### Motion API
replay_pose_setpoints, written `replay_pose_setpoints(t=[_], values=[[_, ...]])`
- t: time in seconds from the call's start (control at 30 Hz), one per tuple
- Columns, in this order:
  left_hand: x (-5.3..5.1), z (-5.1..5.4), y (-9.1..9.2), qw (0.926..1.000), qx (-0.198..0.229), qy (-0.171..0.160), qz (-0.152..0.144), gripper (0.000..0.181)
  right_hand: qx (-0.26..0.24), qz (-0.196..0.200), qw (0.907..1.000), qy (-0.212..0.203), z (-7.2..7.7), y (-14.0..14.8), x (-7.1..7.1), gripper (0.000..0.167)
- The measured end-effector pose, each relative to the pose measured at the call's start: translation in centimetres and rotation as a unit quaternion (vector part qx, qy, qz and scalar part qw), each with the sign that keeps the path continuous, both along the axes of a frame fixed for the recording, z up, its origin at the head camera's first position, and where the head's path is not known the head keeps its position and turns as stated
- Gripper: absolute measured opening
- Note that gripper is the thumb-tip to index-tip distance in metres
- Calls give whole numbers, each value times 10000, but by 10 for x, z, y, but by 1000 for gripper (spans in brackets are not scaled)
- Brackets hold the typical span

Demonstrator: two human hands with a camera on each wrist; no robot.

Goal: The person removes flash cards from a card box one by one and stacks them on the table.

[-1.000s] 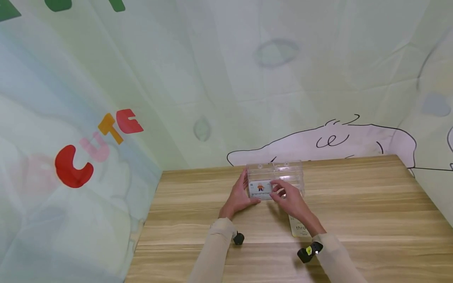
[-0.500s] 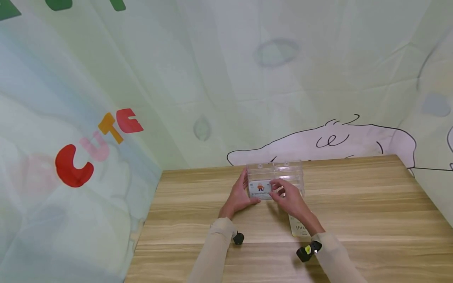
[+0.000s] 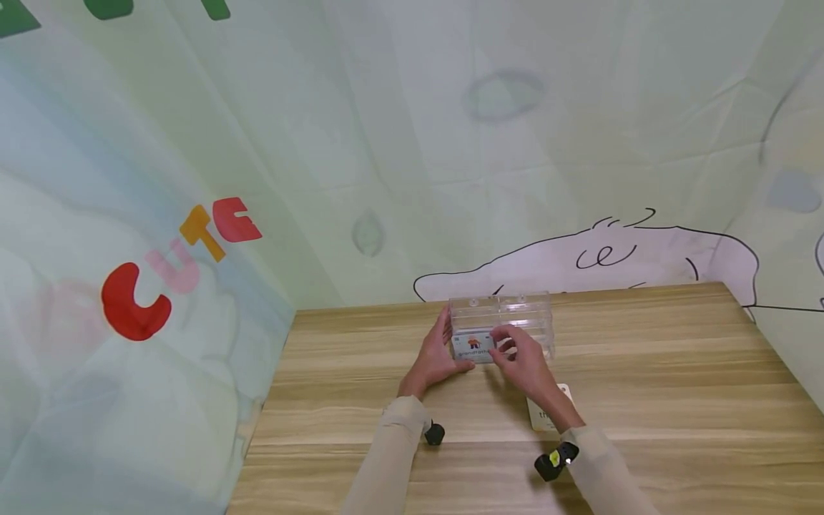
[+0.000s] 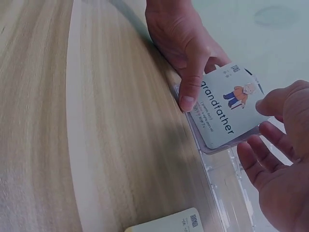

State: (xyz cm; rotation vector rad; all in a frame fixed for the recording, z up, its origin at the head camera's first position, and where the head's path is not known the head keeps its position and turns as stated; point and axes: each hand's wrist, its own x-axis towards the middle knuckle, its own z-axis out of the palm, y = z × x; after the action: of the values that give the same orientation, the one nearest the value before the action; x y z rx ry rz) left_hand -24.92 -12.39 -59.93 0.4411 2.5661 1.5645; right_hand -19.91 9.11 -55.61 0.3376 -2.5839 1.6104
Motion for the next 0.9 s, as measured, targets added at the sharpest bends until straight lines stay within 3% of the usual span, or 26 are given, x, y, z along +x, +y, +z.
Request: replay_pose_setpoints(t=[0.23,0.53,0.7,0.9], values=[[1,1,0,10000,-24,-84,23,130,-161,14,9993,335,-6,-1,-2,34],[1,1,0,9999,110,-16,41,133,-394,31,9949,924,-17,-3,-2,19],[1,1,0,9995,312,83,-13,134,-475,11,9937,1019,-17,-5,-2,15],[1,2,1,9997,250,13,-2,133,-628,84,9916,1125,-17,-6,-3,13]])
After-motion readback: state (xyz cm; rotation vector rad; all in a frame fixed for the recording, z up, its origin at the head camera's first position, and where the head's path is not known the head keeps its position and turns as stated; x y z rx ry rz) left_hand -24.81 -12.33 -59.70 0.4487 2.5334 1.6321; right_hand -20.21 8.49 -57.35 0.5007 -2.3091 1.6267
